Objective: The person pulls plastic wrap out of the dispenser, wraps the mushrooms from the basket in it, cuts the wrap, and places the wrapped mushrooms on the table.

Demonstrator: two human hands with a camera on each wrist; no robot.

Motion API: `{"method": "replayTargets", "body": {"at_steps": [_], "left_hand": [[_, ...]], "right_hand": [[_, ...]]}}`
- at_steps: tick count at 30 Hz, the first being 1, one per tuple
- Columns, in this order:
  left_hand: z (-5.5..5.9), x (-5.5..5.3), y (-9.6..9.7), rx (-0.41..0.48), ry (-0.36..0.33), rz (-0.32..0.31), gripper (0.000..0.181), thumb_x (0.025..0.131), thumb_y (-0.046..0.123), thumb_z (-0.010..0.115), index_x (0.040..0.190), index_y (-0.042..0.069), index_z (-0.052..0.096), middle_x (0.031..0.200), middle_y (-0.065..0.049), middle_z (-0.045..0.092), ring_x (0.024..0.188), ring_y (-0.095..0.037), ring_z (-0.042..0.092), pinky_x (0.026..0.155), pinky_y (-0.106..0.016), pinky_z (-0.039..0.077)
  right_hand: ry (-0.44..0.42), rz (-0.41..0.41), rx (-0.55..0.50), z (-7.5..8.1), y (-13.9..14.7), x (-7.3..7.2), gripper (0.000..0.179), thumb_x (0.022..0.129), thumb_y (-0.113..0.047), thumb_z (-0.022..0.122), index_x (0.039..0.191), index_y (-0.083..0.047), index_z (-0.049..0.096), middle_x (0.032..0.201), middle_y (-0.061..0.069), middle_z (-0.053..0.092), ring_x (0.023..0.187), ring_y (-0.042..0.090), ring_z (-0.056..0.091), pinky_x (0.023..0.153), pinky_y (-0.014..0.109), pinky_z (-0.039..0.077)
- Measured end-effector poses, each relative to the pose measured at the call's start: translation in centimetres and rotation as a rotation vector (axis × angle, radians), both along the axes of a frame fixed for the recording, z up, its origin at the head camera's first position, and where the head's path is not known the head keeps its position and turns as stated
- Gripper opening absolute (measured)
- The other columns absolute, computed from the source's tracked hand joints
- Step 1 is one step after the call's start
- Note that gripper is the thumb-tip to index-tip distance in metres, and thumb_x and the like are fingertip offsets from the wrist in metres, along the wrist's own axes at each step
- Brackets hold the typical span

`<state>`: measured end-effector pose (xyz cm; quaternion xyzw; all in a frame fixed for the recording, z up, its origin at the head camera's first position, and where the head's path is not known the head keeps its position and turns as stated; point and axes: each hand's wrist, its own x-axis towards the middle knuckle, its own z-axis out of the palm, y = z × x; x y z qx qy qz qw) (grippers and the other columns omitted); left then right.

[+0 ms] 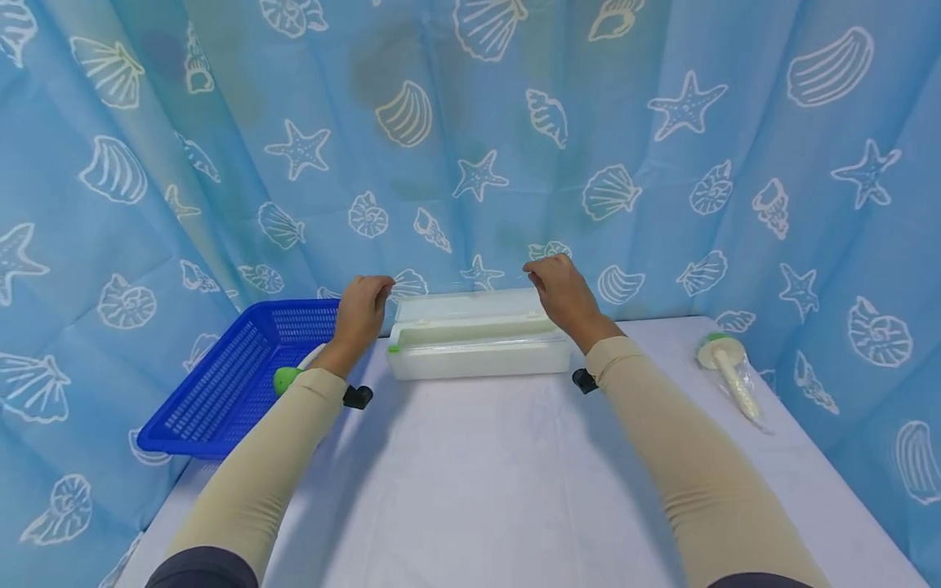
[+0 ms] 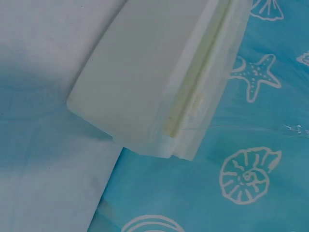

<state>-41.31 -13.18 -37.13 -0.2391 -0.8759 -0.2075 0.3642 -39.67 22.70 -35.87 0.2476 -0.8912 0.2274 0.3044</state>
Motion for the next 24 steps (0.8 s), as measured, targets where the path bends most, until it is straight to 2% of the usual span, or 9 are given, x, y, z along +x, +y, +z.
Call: {"method": "replayTargets", "body": {"at_steps": [6, 14, 24], "left_hand": [[1.5, 0.3, -0.2, -0.025, 0.021, -0.020, 0.019, 0.100, 0.007, 0.054, 0.111, 0.004, 0.068, 0.103, -0.010, 0.069, 0.094, -0.028, 0.059, 0.087, -0.042, 0.047], [3.5, 0.7, 0.2, -0.041, 0.023, -0.016, 0.019, 0.101, 0.011, 0.053, 0.111, 0.005, 0.069, 0.105, -0.008, 0.069, 0.096, -0.025, 0.058, 0.087, -0.040, 0.046], [4.9, 1.4, 0.6, -0.033, 0.032, 0.004, 0.020, 0.102, 0.011, 0.051, 0.112, 0.005, 0.068, 0.107, -0.008, 0.069, 0.100, -0.024, 0.058, 0.090, -0.038, 0.045]], "right_hand": [[-0.026, -0.020, 0.022, 1.6, 0.2, 1.2, 0.021, 0.098, -0.005, 0.057, 0.118, -0.003, 0.066, 0.106, 0.013, 0.065, 0.103, 0.031, 0.053, 0.087, 0.045, 0.049], [0.010, -0.034, 0.039, 2.9, 0.4, 1.8, 0.020, 0.097, -0.004, 0.059, 0.116, -0.003, 0.066, 0.104, 0.012, 0.066, 0.103, 0.029, 0.054, 0.088, 0.044, 0.050], [0.087, -0.019, 0.027, 3.9, 0.4, 2.3, 0.020, 0.096, -0.003, 0.059, 0.114, -0.002, 0.067, 0.104, 0.013, 0.067, 0.103, 0.029, 0.055, 0.088, 0.042, 0.051]]}}
